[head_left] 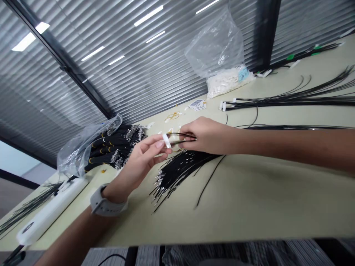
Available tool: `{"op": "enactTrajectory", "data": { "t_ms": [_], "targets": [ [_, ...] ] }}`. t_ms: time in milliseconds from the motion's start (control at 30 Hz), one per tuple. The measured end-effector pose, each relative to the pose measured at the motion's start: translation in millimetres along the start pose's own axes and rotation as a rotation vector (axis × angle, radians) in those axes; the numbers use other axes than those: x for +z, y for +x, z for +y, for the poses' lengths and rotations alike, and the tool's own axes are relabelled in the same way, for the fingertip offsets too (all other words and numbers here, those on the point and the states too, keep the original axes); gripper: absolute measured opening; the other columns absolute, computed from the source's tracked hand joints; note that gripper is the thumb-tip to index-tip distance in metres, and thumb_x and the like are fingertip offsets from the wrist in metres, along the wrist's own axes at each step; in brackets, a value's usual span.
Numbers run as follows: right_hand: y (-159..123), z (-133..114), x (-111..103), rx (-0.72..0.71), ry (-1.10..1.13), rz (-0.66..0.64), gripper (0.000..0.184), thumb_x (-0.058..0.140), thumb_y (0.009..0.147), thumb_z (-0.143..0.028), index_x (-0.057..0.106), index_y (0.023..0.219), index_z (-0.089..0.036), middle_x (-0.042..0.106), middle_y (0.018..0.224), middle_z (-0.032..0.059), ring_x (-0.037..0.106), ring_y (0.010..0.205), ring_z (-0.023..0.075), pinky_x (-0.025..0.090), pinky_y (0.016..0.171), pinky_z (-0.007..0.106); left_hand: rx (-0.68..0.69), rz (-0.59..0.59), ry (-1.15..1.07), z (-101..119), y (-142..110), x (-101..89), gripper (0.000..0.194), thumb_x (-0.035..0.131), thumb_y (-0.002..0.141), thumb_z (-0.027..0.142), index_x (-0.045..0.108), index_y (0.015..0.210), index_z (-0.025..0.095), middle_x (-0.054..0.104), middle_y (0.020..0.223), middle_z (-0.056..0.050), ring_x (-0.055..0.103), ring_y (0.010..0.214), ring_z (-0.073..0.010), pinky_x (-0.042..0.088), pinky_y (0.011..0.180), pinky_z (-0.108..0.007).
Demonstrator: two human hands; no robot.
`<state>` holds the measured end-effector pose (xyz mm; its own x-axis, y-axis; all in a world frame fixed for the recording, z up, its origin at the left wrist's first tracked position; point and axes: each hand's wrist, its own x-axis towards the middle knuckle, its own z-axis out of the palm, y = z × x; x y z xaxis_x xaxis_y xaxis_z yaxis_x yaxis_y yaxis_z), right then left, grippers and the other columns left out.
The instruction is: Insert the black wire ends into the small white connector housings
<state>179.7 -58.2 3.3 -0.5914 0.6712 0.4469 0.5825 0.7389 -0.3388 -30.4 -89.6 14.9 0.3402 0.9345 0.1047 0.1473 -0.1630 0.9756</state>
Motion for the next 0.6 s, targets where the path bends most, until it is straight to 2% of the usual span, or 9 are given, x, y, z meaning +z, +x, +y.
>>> {"op": "enactTrajectory", "data": {
  "t_ms": [67,133,200,267,333,467,600],
  "targets": [
    [4.5,2.1,-10.3,0.069,0.153,-0.051,0.023,0.051,0.078,-0.036,0.052,0.067,-0.015,0.046,0.057,-0.0018,0.037,0.051,0.0072,0.026,0.048,0.023,0.004,0.028,0.106,9.5,-2.0,0.8,0.036,0.056,0.081,0.041,0.058,0.111,0.022,0.060,0.109,-0.007,0.058,0.096,-0.0147,0.048,0.084,-0.023],
    [9.5,0.8,-19.0,0.084,0.198,-0.037,0.022,0.055,0.076,-0.036,0.055,0.068,-0.015,0.045,0.056,-0.0025,0.037,0.051,0.0067,0.026,0.047,0.022,-0.017,0.011,0.298,20.8,-5.5,3.3,0.048,0.053,0.081,0.049,0.052,0.120,0.021,0.056,0.119,-0.009,0.054,0.107,-0.0195,0.044,0.091,-0.028],
    [15.1,-1.8,-25.3,0.080,0.162,0.003,0.022,0.058,0.073,-0.037,0.058,0.068,-0.016,0.046,0.055,-0.0025,0.038,0.052,0.0070,0.027,0.048,0.022,-0.073,-0.053,0.551,31.8,-9.2,9.6,0.061,0.049,0.080,0.057,0.046,0.128,0.020,0.052,0.124,-0.010,0.048,0.115,-0.0239,0.038,0.097,-0.032],
    [21.2,-4.0,-29.0,0.039,0.100,0.060,0.024,0.060,0.071,-0.039,0.060,0.065,-0.016,0.047,0.055,-0.0019,0.038,0.053,0.0072,0.027,0.049,0.023,-0.145,-0.144,0.829,39.7,-10.3,19.8,0.065,0.041,0.082,0.060,0.038,0.135,0.022,0.042,0.135,-0.008,0.036,0.125,-0.0268,0.032,0.101,-0.035],
    [27.0,-5.4,-31.4,-0.022,0.046,0.058,0.025,0.062,0.070,-0.039,0.060,0.062,-0.016,0.047,0.054,-0.0014,0.038,0.052,0.0071,0.026,0.049,0.024,-0.120,-0.174,1.024,42.6,-6.6,31.3,0.068,0.038,0.082,0.062,0.033,0.137,0.023,0.037,0.139,-0.007,0.034,0.126,-0.0290,0.032,0.100,-0.038],
    [34.4,-8.0,-36.8,-0.030,-0.013,-0.009,0.024,0.060,0.073,-0.033,0.058,0.059,-0.015,0.040,0.049,-0.0024,0.032,0.048,0.0060,0.022,0.046,0.025,-0.032,-0.178,1.102,37.1,11.2,45.3,0.067,0.027,0.083,0.066,0.038,0.132,0.022,0.052,0.122,-0.008,0.051,0.104,-0.0269,0.041,0.081,-0.035],
    [38.7,-15.6,-44.6,-0.042,-0.107,0.088,0.035,0.056,0.079,-0.038,0.050,0.055,-0.013,0.034,0.048,-0.0029,0.026,0.047,0.0049,0.020,0.047,0.024,-0.007,-0.128,1.099,32.1,22.7,51.9,0.071,0.025,0.079,0.071,0.044,0.125,0.020,0.051,0.121,-0.010,0.052,0.100,-0.0279,0.041,0.076,-0.035]
  ]
}}
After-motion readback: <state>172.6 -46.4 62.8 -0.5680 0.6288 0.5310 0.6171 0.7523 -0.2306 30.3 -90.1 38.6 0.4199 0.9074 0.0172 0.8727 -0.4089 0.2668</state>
